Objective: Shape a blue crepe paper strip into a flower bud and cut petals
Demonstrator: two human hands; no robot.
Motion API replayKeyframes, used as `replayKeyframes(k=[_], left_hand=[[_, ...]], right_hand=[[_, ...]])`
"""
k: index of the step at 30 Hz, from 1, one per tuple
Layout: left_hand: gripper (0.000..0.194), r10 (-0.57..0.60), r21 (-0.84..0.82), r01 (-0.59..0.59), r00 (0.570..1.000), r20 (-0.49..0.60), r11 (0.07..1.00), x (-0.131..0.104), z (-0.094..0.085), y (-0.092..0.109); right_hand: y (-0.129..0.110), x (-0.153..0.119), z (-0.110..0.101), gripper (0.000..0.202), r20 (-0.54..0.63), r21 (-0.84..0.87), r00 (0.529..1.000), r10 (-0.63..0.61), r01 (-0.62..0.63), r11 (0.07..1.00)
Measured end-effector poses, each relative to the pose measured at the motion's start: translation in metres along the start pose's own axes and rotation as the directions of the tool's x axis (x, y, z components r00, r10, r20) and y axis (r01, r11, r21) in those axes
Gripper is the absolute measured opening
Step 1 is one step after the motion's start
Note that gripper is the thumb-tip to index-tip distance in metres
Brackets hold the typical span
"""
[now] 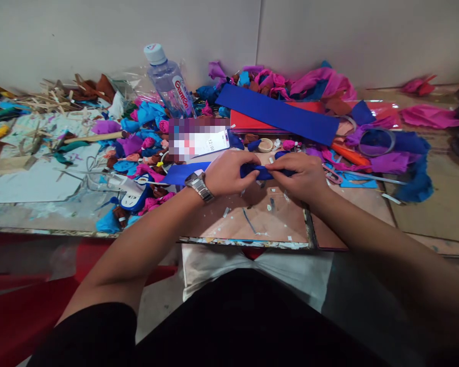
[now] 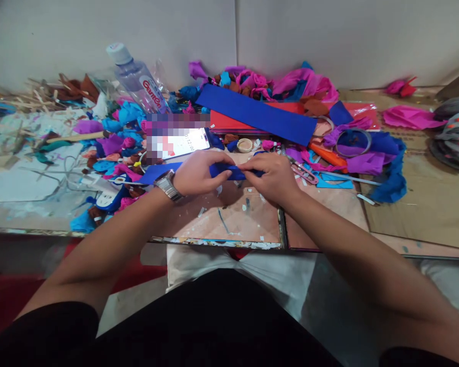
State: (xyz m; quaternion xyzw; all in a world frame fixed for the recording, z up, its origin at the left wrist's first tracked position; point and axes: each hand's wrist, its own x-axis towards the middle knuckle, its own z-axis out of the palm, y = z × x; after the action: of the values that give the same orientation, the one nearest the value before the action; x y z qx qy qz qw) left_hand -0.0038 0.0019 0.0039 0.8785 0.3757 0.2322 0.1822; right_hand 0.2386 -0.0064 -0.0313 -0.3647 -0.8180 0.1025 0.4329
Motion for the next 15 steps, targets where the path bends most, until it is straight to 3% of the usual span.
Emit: replayKeyframes(k=[15], left_hand=[[0.028, -0.077, -0.087, 0.08, 0.996, 0.046, 0.993, 0.0016, 0.0108, -0.0001]], right_hand=[[-0.0049, -0.0025, 0.0023, 0.015, 0.017, -0.078, 0.998, -0.057, 0.059, 0.995]])
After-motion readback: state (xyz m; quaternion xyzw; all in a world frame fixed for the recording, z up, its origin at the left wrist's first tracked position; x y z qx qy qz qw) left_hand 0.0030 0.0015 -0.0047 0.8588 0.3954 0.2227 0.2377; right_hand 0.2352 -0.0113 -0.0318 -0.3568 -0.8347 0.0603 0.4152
